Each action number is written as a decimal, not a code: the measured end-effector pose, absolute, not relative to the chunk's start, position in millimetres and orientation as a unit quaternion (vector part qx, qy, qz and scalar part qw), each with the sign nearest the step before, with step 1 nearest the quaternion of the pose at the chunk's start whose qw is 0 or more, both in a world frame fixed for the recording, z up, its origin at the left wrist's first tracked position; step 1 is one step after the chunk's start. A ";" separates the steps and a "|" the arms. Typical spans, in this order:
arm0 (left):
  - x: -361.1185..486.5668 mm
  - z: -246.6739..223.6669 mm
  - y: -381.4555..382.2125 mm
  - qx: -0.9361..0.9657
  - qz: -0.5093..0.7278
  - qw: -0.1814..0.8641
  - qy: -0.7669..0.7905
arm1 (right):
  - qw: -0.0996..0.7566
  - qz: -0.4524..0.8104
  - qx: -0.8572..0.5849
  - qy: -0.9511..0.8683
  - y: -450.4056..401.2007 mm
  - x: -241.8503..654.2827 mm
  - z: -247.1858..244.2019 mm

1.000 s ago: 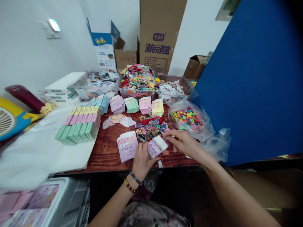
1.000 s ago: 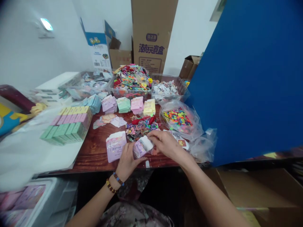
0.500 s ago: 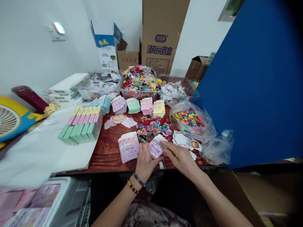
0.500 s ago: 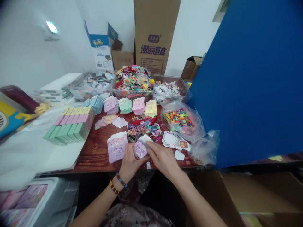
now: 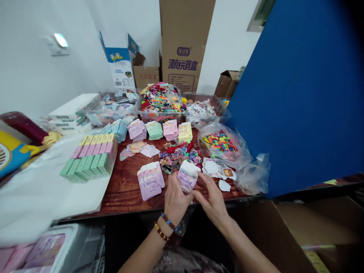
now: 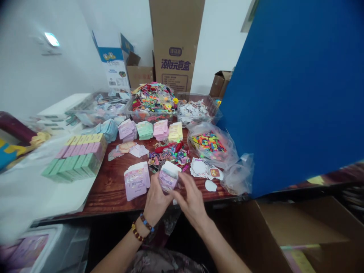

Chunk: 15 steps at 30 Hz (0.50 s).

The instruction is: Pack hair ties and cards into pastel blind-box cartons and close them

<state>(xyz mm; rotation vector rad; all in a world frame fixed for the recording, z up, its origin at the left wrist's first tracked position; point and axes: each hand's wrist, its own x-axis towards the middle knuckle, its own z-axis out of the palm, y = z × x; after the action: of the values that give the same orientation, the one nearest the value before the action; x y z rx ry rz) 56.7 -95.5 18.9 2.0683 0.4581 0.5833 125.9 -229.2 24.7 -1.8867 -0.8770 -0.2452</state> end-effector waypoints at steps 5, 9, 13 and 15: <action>44.3 22.8 -93.3 0.811 0.194 0.544 0.093 | 0.582 0.000 -0.769 -0.264 -229.5 123.9 11.3; 39.1 30.3 -80.2 0.744 0.143 0.648 0.079 | 0.615 0.066 -0.734 -0.280 -236.7 133.4 27.3; 41.4 42.0 -76.4 0.696 0.104 0.704 0.094 | 0.622 0.076 -0.722 -0.295 -236.9 138.9 40.9; 39.9 44.1 -75.5 0.698 0.084 0.702 0.116 | 0.625 0.081 -0.715 -0.302 -236.6 137.4 45.6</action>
<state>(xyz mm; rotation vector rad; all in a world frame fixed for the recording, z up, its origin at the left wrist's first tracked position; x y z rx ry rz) 39.9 -75.5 44.1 1.5527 0.2580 0.1875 137.4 -236.6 45.6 -1.6412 -0.6926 0.1867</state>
